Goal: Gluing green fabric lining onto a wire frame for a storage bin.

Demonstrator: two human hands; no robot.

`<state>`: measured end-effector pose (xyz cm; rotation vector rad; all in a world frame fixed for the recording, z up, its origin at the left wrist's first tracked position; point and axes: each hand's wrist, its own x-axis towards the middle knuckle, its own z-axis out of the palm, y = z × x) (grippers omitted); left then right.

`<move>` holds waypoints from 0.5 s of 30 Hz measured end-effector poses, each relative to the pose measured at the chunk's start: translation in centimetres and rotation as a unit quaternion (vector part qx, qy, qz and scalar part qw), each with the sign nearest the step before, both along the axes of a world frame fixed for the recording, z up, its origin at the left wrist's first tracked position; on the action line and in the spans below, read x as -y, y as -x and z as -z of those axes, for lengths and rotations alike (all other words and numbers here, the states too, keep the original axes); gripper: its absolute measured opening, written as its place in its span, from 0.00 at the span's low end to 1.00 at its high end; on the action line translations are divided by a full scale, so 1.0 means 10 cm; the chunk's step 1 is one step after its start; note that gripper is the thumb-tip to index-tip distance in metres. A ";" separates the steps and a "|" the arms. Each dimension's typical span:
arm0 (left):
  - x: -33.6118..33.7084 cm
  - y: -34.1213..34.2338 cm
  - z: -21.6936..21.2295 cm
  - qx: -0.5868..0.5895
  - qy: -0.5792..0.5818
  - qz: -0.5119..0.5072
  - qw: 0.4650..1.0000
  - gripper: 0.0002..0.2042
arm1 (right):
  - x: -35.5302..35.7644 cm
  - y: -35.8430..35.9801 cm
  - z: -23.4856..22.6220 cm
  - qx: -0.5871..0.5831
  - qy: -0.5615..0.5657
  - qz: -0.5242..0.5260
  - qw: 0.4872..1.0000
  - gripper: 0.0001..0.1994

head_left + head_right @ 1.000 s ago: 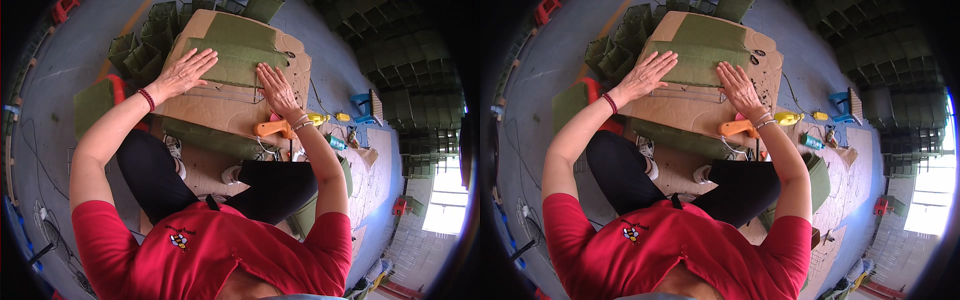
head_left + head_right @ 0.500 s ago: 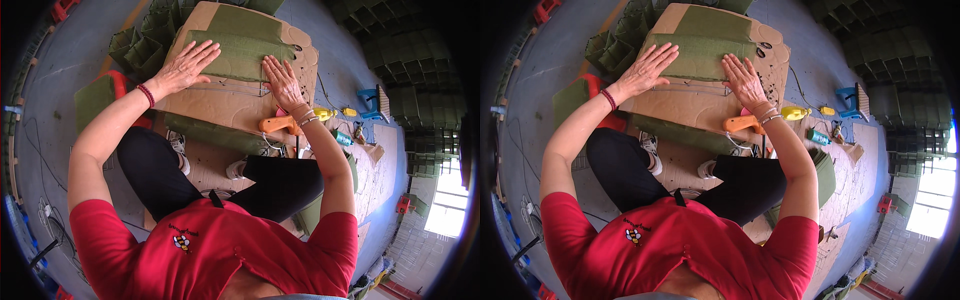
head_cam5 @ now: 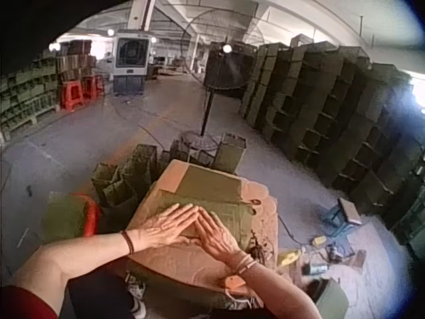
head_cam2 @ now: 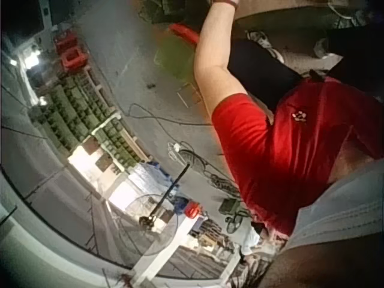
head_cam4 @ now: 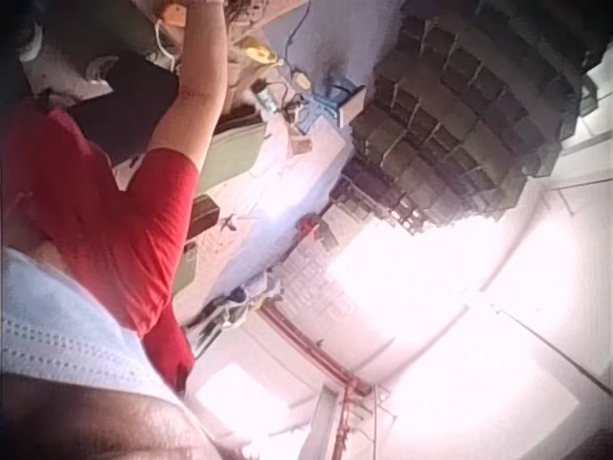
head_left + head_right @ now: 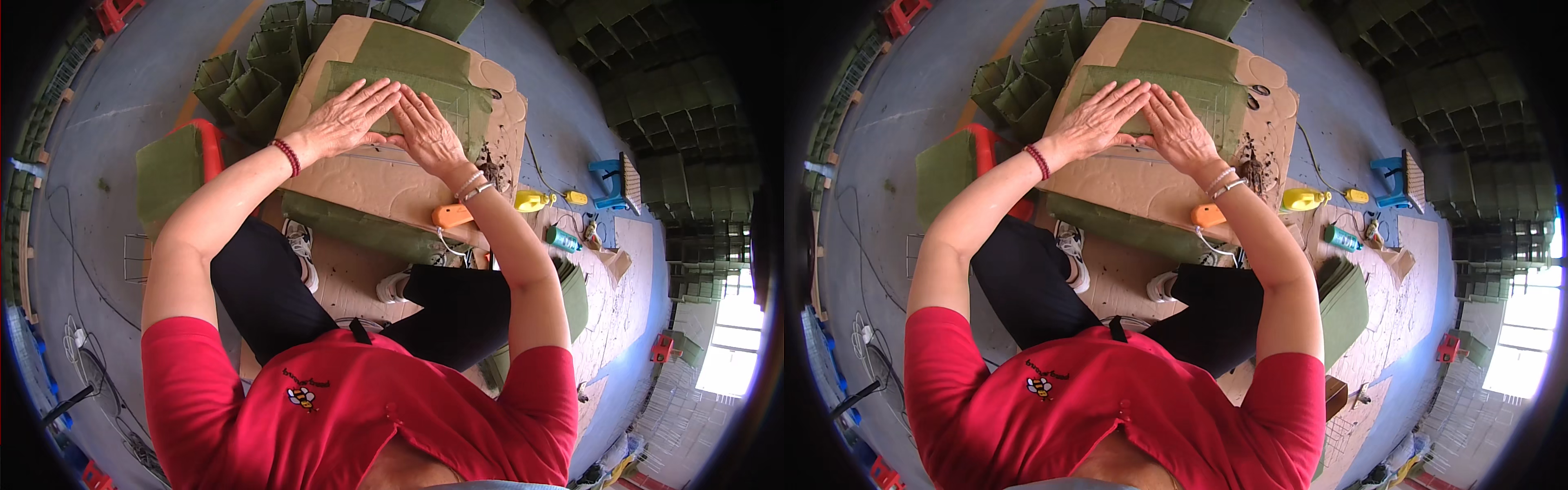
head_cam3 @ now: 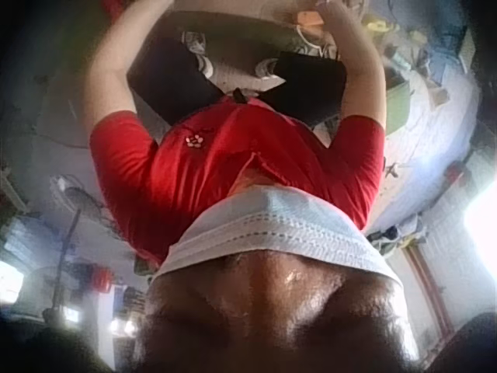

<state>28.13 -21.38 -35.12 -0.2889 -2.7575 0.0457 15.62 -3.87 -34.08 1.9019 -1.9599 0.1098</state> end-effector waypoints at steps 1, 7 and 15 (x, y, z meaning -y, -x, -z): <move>0.00 -0.02 0.01 -0.008 -0.005 0.000 1.000 0.41 | 0.03 0.01 0.00 0.003 -0.001 0.000 1.000 0.36; 0.08 -0.05 0.00 -0.002 0.014 -0.023 1.000 0.44 | 0.06 0.00 -0.01 -0.006 -0.012 -0.002 1.000 0.37; 0.61 -0.88 -0.27 0.005 -0.051 -0.021 0.998 0.52 | 0.02 -0.04 -0.03 0.012 0.005 0.009 1.000 0.39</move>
